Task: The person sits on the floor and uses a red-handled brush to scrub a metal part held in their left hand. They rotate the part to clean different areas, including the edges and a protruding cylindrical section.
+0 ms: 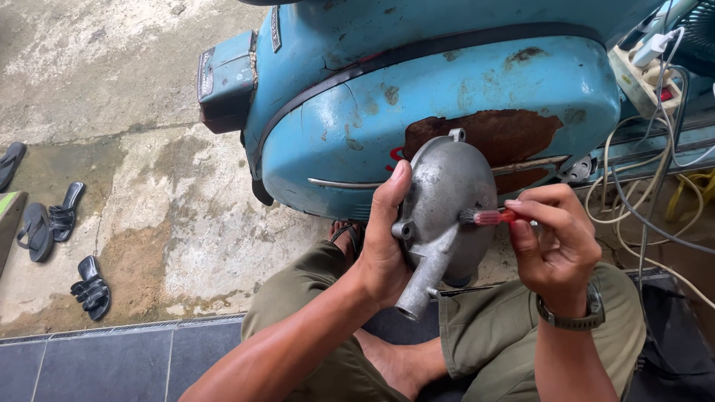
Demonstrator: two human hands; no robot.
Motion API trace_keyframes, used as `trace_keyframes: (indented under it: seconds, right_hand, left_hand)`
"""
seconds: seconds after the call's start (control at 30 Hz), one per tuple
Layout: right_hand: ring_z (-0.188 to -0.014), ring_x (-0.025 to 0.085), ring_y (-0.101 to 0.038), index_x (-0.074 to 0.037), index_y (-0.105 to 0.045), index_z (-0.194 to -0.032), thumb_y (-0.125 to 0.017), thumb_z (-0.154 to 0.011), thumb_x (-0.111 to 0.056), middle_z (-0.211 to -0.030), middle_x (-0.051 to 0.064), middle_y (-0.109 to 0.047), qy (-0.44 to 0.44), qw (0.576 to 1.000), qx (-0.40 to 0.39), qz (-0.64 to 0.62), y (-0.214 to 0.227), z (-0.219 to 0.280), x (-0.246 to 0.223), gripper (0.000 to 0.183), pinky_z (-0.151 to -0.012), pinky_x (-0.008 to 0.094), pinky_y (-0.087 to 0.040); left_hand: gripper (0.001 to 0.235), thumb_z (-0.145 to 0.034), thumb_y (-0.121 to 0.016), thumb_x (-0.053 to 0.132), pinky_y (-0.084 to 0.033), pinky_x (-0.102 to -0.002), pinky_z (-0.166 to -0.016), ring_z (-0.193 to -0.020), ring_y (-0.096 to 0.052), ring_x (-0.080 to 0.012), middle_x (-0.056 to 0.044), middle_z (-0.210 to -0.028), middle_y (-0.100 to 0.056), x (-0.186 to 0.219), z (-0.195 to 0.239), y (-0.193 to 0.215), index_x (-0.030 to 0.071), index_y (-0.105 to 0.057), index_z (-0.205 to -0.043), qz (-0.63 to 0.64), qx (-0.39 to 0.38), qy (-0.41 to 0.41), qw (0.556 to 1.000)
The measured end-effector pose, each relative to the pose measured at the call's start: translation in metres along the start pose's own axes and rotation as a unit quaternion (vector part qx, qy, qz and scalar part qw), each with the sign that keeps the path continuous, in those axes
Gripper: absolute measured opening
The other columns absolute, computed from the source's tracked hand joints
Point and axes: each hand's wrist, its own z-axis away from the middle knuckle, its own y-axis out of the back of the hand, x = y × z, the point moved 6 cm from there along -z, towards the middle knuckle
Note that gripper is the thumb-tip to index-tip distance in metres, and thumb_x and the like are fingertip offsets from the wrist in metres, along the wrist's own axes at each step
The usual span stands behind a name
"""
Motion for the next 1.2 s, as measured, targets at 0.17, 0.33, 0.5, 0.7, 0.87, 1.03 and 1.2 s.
trace_keyframes:
  seconds: [0.17, 0.33, 0.5, 0.7, 0.87, 1.03, 1.2]
  right_hand:
    - [-0.094, 0.031, -0.059, 0.007, -0.064, -0.115, -0.058, -0.108, -0.007, -0.105, 0.022, -0.06, -0.005, 1.0, 0.012, 0.021, 0.004, -0.001, 0.015, 0.017, -0.079, 0.036, -0.048]
    - [-0.091, 0.032, -0.061, 0.004, -0.065, -0.112, -0.059, -0.103, -0.01, -0.104, 0.024, -0.062, 0.022, 1.0, -0.018, -0.002, 0.003, 0.0, 0.006, 0.018, -0.082, 0.04, -0.051]
    - [-0.095, 0.031, -0.06, 0.007, -0.065, -0.113, -0.059, -0.107, -0.005, -0.104, 0.022, -0.061, -0.01, 1.0, 0.0, 0.01, 0.003, -0.003, 0.018, 0.015, -0.082, 0.036, -0.049]
    - [-0.087, 0.028, -0.061, 0.001, -0.066, -0.111, -0.059, -0.103, -0.013, -0.102, 0.02, -0.062, 0.041, 0.998, -0.038, -0.024, -0.002, -0.001, 0.006, 0.018, -0.078, 0.037, -0.051]
    - [-0.093, 0.03, -0.061, 0.004, -0.065, -0.111, -0.058, -0.106, -0.008, -0.102, 0.021, -0.062, -0.012, 1.0, -0.025, 0.009, 0.009, -0.007, 0.008, 0.016, -0.084, 0.038, -0.05]
    - [-0.078, 0.025, -0.062, -0.001, -0.076, -0.102, -0.069, -0.095, -0.015, -0.092, 0.016, -0.066, -0.022, 0.998, -0.006, -0.062, 0.008, -0.003, 0.008, 0.017, -0.072, 0.037, -0.053]
    - [-0.08, 0.025, -0.06, -0.003, -0.073, -0.11, -0.061, -0.106, -0.018, -0.092, 0.017, -0.066, -0.042, 0.999, -0.002, 0.003, 0.018, -0.001, 0.01, 0.02, -0.074, 0.04, -0.051]
  left_hand:
    - [0.072, -0.095, -0.054, 0.063, -0.058, -0.035, -0.075, -0.083, -0.07, -0.0221, -0.016, -0.097, -0.073, 0.004, 0.0, 0.001, -0.001, -0.062, -0.126, -0.015, 0.021, -0.019, 0.999]
    - [0.067, -0.094, -0.056, 0.062, -0.058, -0.035, -0.081, -0.086, -0.072, -0.022, -0.014, -0.097, -0.075, 0.005, -0.001, 0.008, 0.001, -0.065, -0.12, -0.01, 0.047, -0.017, 0.999]
    - [0.069, -0.091, -0.057, 0.06, -0.056, -0.038, -0.085, -0.09, -0.07, -0.0237, -0.015, -0.102, -0.073, 0.011, 0.001, 0.005, 0.001, -0.062, -0.127, -0.039, 0.063, -0.034, 0.997]
    - [0.07, -0.094, -0.055, 0.061, -0.059, -0.037, -0.081, -0.087, -0.072, -0.0249, -0.018, -0.101, -0.074, 0.006, 0.002, 0.001, -0.003, -0.063, -0.122, -0.032, 0.026, -0.007, 0.999]
    - [0.07, -0.092, -0.056, 0.064, -0.058, -0.036, -0.08, -0.085, -0.072, -0.0228, -0.014, -0.097, -0.075, -0.005, 0.001, 0.011, 0.001, -0.066, -0.119, -0.034, 0.047, 0.026, 0.998]
    - [0.068, -0.089, -0.066, 0.062, -0.058, -0.043, -0.093, -0.089, -0.073, -0.0282, -0.022, -0.097, -0.076, -0.011, 0.002, 0.004, -0.003, -0.074, -0.108, -0.043, 0.087, 0.005, 0.995]
    - [0.068, -0.089, -0.065, 0.063, -0.057, -0.044, -0.095, -0.091, -0.072, -0.0268, -0.02, -0.099, -0.076, -0.017, 0.003, 0.002, -0.002, -0.074, -0.108, -0.051, 0.079, 0.011, 0.996]
